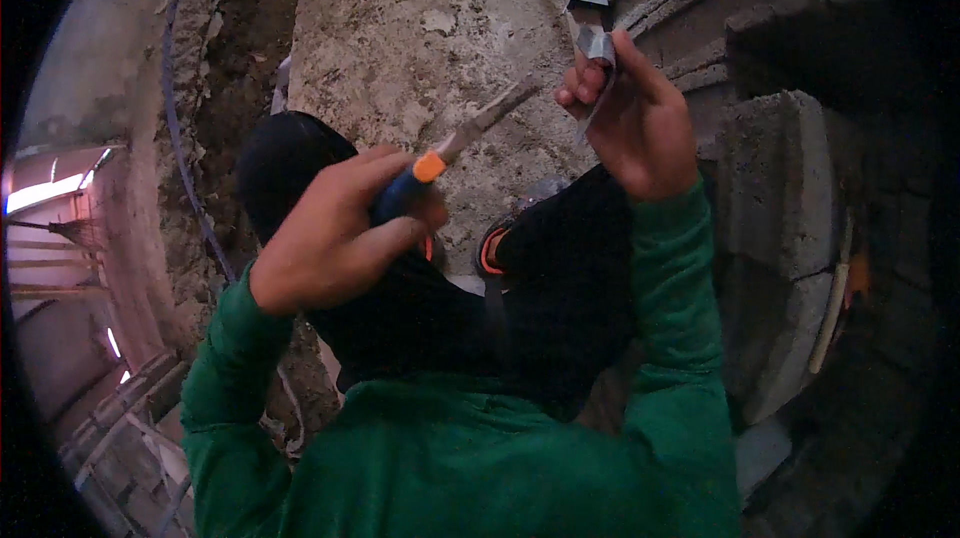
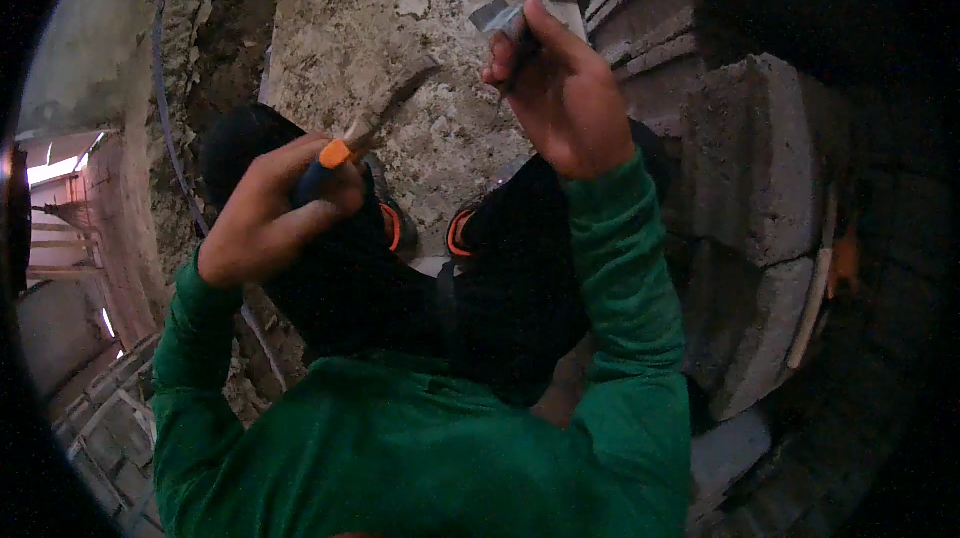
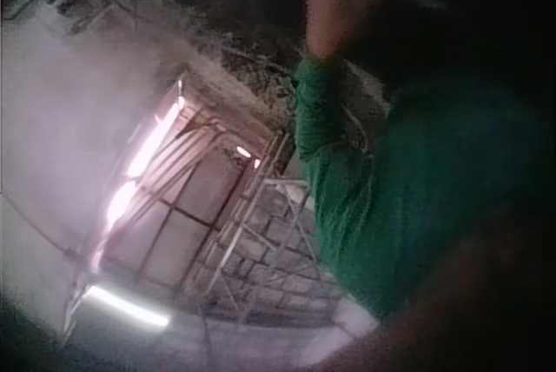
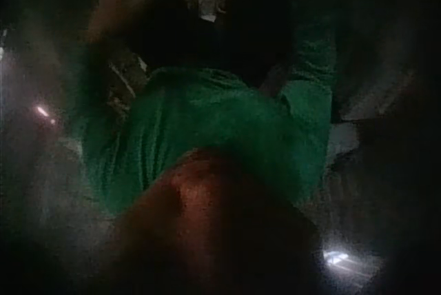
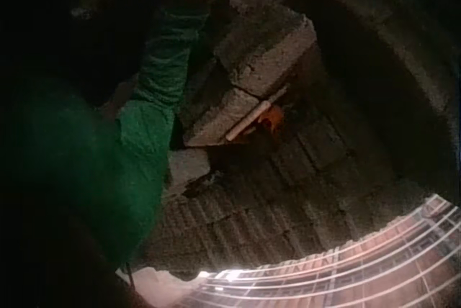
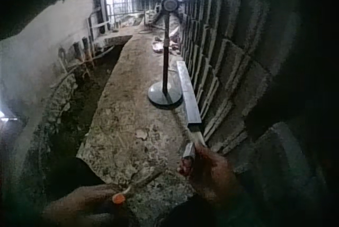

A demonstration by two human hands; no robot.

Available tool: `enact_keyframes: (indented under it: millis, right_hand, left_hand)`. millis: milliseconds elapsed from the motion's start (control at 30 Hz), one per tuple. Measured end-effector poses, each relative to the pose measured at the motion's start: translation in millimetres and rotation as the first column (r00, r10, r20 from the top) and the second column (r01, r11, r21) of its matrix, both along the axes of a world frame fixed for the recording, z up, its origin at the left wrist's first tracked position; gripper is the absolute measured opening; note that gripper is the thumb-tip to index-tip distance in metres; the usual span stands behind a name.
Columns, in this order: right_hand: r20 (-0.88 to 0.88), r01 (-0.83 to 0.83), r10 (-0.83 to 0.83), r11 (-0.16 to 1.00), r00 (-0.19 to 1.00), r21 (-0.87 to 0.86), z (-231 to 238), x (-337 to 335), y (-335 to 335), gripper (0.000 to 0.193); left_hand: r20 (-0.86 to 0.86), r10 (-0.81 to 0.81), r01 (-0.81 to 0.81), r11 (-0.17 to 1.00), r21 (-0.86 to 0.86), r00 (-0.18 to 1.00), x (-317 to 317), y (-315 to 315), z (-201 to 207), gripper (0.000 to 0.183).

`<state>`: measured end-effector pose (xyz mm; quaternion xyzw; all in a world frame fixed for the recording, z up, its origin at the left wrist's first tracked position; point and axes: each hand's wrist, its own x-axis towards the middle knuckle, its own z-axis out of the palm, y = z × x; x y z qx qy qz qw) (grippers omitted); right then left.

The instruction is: The person sits on the ground and uses pliers to bend a small rectangular metal tube. They repeatedly grip the tube with the pliers, apply pressure to bend it, and rotate the object to work on different sides.

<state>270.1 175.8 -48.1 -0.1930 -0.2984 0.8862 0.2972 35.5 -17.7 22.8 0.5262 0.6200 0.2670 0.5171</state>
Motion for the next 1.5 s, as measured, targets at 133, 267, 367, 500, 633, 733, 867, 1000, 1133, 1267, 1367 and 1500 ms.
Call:
enact_keyframes:
  millis: [133,267,367,500,633,733,867,1000,1133,1267,1367,1500]
  right_hand:
    - [0.010,0.163,-0.166,0.974,0.986,0.157,3,0,-9,0.029]
    - [-0.037,0.273,-0.276,0.906,0.960,0.323,4,2,-17,0.022]
    - [-0.031,0.315,-0.336,0.841,0.941,0.441,4,3,-17,0.022]
    - [0.123,0.275,-0.548,0.586,0.828,0.762,-7,8,-15,0.023]
    - [0.150,0.280,-0.529,0.644,0.835,0.712,0,1,-21,0.023]
    - [0.188,0.269,-0.469,0.742,0.863,0.614,5,1,-20,0.023]
    - [0.204,0.236,-0.445,0.747,0.872,0.621,13,1,-21,0.020]
    - [0.196,0.090,-0.565,0.438,0.802,0.895,8,4,-19,0.024]
    - [0.061,-0.122,-0.649,-0.050,0.758,0.991,-18,23,-4,0.039]
    - [0.093,-0.133,-0.656,-0.011,0.749,0.991,-17,22,-6,0.034]
    - [0.155,-0.043,-0.614,0.194,0.774,0.980,-18,21,-4,0.029]
    - [0.278,0.044,-0.491,0.547,0.826,0.836,-11,19,-4,0.026]
  left_hand:
    - [0.022,0.024,-0.025,0.999,0.046,0.999,15,-3,-2,0.020]
    - [-0.042,0.040,-0.031,0.980,0.197,0.998,29,-8,-6,0.016]
    - [0.008,0.161,-0.158,0.962,0.223,0.987,45,-9,-10,0.014]
    - [-0.009,0.098,-0.094,0.976,0.196,0.995,42,-4,-11,0.014]
    - [0.021,0.111,-0.112,0.992,0.057,0.994,37,-4,-14,0.018]
    - [0.054,0.146,-0.146,0.989,-0.005,0.988,36,-4,-18,0.022]
    - [0.098,0.107,-0.105,0.994,-0.029,0.989,36,-4,-20,0.030]
    - [0.272,0.195,-0.131,0.963,-0.237,0.942,38,-1,-15,0.046]
    - [0.305,0.180,-0.093,0.956,-0.280,0.935,38,2,-16,0.051]
    - [0.290,0.202,-0.126,0.957,-0.261,0.935,40,-1,-20,0.051]
    - [0.252,0.184,-0.140,0.973,-0.182,0.950,43,-1,-23,0.050]
    - [0.184,0.184,-0.130,0.954,-0.271,0.965,44,3,-13,0.046]
